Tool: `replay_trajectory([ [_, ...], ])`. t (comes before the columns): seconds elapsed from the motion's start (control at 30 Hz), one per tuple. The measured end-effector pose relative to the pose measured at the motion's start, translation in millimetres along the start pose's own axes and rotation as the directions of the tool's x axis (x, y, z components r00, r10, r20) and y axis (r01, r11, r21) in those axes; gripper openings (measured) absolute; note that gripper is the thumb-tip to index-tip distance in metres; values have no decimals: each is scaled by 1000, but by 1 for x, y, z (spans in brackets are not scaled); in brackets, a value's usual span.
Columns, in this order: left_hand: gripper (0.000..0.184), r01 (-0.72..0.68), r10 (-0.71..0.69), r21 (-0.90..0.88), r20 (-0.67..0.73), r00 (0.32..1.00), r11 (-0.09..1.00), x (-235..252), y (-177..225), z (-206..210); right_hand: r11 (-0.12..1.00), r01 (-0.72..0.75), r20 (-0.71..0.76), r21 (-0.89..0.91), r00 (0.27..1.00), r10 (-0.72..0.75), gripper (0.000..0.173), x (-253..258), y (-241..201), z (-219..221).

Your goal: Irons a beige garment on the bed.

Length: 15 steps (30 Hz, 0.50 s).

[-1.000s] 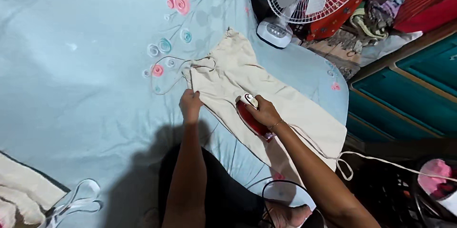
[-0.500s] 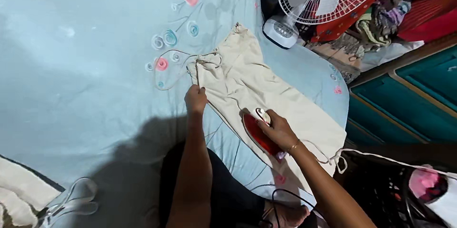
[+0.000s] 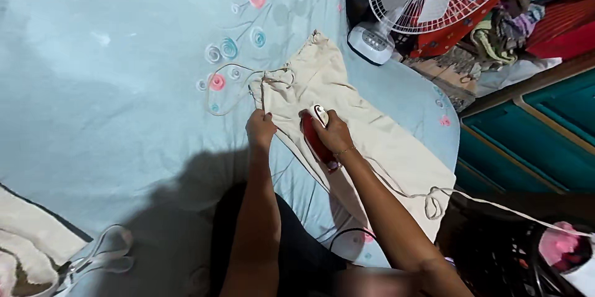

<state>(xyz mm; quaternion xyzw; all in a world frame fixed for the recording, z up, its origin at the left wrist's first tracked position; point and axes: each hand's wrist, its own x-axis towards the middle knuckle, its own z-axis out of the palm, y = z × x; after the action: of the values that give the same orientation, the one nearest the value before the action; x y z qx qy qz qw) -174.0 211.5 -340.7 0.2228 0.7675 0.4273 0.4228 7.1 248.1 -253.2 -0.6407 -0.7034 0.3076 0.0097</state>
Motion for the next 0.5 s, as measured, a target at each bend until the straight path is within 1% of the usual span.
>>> replay_trajectory([
  [0.13,31,-16,16,29,15,1000,999,0,2,-1,1000,9,51,10,999,-10,51,-1,0,-4],
  [0.23,31,-6,5,45,19,1000,999,2,3,1,999,18,30,26,999,-19,50,3,-4,0],
  [0.4,31,8,-9,65,8,1000,998,4,4,3,998,44,2,53,999,-45,51,31,-14,4],
  [0.5,30,4,-4,48,-2,1000,999,3,3,3,997,62,47,42,997,-64,52,20,-11,2],
])
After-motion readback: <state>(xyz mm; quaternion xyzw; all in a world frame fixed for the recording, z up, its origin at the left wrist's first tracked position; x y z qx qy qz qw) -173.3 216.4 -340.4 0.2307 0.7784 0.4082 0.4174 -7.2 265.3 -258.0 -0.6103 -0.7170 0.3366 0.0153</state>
